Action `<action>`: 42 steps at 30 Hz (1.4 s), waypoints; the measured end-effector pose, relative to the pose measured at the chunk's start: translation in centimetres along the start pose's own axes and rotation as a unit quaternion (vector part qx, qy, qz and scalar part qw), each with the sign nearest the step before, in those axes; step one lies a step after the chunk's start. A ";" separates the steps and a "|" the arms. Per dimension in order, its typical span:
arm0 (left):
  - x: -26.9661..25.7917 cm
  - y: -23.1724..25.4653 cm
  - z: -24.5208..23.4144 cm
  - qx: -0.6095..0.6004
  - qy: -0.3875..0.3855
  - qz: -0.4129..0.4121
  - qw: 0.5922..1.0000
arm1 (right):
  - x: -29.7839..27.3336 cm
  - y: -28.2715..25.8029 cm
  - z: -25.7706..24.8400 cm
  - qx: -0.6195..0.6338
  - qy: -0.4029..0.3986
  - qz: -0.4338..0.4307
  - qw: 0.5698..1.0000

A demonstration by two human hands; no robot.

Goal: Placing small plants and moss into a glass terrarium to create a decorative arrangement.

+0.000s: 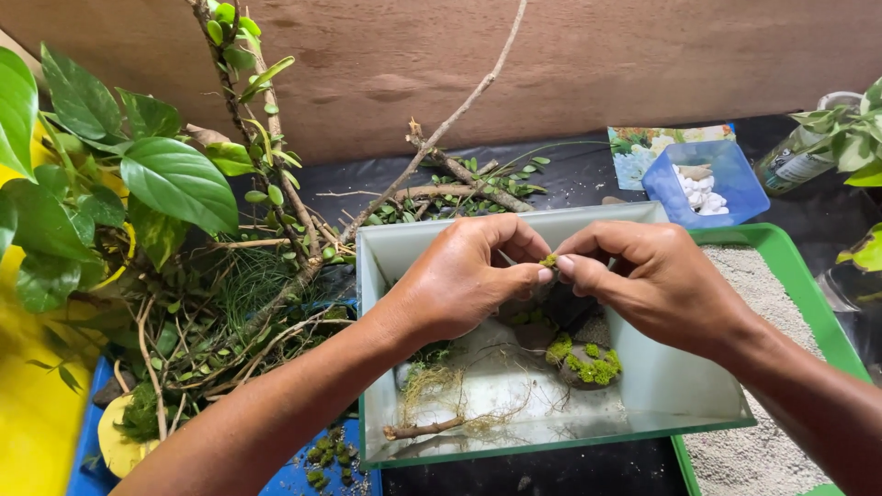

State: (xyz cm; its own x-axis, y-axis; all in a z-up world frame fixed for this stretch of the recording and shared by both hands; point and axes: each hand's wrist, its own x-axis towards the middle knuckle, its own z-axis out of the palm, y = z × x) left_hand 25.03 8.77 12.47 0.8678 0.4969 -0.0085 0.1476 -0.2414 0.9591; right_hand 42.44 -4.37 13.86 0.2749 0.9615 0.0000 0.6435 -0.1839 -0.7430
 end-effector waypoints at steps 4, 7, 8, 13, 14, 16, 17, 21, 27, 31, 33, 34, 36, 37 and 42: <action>-0.3 0.9 -0.2 -0.016 -0.014 -0.039 0.999 | -0.3 -0.1 0.3 -0.040 0.021 -0.047 0.998; -0.2 0.8 -0.1 -0.026 -0.018 -0.023 0.999 | -0.3 -0.1 0.3 -0.078 0.031 -0.102 0.991; -0.2 1.0 -0.1 -0.005 -0.016 -0.026 1.000 | -0.4 -0.2 0.3 -0.082 0.032 -0.107 0.990; 0.0 1.0 -0.1 0.072 -0.008 -0.031 0.997 | -0.4 -0.4 0.1 -0.074 0.033 -0.068 0.994; 0.0 1.1 -0.1 0.084 -0.006 -0.025 0.996 | -0.4 -0.5 0.0 -0.066 0.025 -0.050 0.996; 0.0 1.1 0.0 0.095 -0.006 -0.021 0.995 | -0.5 -0.7 -0.3 -0.057 0.017 -0.030 0.998; 0.1 1.0 0.0 0.095 -0.006 -0.022 0.995 | -0.5 -0.7 -0.4 -0.060 0.015 -0.022 0.998; 0.4 1.1 0.1 0.118 -0.025 -0.023 0.992 | -0.9 -1.0 -0.8 -0.082 0.037 -0.058 0.994; 2.7 -0.5 3.0 0.299 -0.073 -0.080 0.948 | -1.8 0.1 -2.2 -0.097 0.099 -0.116 0.984; 4.8 -2.7 6.0 0.373 -0.132 -0.060 0.917 | -2.7 0.3 -2.9 -0.090 0.134 -0.078 0.984; 5.7 -3.4 7.6 0.433 -0.195 -0.057 0.878 | -3.1 0.8 -3.1 -0.087 0.148 -0.090 0.981; 5.9 -3.4 8.1 0.434 -0.197 -0.058 0.877 | -3.3 0.9 -3.1 -0.086 0.148 -0.089 0.981; 6.4 -3.5 9.1 0.451 -0.239 -0.061 0.858 | -3.6 1.3 -3.1 -0.081 0.155 -0.107 0.979; 6.6 -4.1 9.7 0.452 -0.240 -0.062 0.857 | -3.8 1.3 -3.2 -0.079 0.155 -0.106 0.979; 7.6 -6.4 12.0 0.476 -0.268 0.025 0.837 | -4.4 2.0 -3.3 -0.084 0.155 -0.121 0.977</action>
State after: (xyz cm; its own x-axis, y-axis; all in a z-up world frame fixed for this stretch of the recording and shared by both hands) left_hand 36.41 4.13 2.92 0.9347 0.0818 -0.3460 0.1940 -0.9329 0.3035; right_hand 44.88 -9.67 14.57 0.2860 0.8782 0.3834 0.8174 -0.0148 -0.5760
